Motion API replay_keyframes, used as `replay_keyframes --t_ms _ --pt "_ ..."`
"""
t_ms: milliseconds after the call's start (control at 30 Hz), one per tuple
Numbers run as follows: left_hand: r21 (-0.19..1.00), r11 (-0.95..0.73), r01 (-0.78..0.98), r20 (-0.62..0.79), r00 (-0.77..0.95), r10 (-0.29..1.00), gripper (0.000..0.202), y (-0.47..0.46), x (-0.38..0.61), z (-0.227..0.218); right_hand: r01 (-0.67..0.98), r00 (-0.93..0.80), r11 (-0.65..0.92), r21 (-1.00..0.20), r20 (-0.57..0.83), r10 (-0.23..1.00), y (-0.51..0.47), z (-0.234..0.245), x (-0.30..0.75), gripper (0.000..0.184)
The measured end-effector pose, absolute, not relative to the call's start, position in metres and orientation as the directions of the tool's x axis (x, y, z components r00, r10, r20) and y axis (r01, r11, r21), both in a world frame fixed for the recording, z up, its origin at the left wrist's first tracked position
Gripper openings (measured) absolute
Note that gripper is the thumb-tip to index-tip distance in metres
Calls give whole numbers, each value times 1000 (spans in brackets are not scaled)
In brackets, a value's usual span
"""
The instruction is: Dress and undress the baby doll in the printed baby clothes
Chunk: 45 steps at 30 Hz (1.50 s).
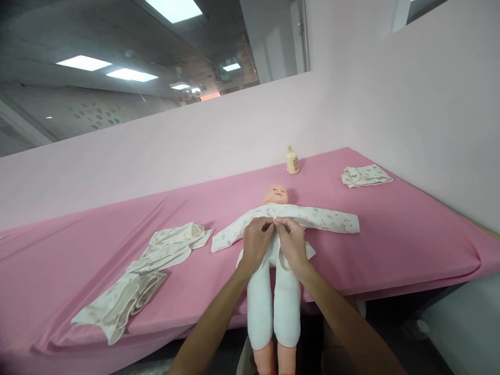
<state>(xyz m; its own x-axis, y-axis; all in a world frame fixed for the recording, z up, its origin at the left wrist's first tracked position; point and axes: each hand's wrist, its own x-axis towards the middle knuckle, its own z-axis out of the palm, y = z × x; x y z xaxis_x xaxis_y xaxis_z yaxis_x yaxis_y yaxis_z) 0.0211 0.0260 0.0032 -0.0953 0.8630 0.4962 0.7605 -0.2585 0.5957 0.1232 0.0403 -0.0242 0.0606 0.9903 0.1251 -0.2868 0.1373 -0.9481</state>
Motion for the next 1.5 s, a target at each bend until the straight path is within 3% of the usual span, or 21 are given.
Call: replay_keyframes --t_ms 200,333,433,533,633,767,1000,1167,1267,1367,1500 --pt "806 -236 543 334 -88 939 21 23 15 15 -170 64 215 -962 207 976 35 -23 123 18" --pt "863 -197 466 278 -110 954 20 26 12 15 -77 46 295 -952 292 955 31 -22 122 20" --pt "844 -199 498 297 -124 947 20 28 13 12 -44 43 298 -953 297 954 29 -22 122 20" --pt "733 -194 652 364 -135 921 23 28 16 9 -32 32 283 -959 282 959 28 -23 123 28" --pt "639 -156 753 398 -151 905 29 26 18 7 97 36 340 -935 345 938 27 -25 123 33" --pt "662 -130 738 372 -173 912 26 28 15 6 288 20 434 -854 458 889 28 -27 121 33" --pt "711 -167 683 358 -147 922 17 31 7 6 397 -71 475 -786 490 869 25 -32 125 37" --pt "503 -204 840 481 -76 873 25 -10 1 -3 530 24 446 -721 539 842 6 -34 133 24" --pt "336 -218 916 547 -2 837 17 -29 -3 -10 588 43 439 -680 568 822 -3 -34 135 15" --pt "231 -197 953 573 30 819 17 -33 -3 -10 571 47 453 -685 578 814 -5 -34 135 13" --pt "193 -196 961 577 50 815 13 -27 1 -8 452 66 470 -758 554 830 -3 -32 136 10"
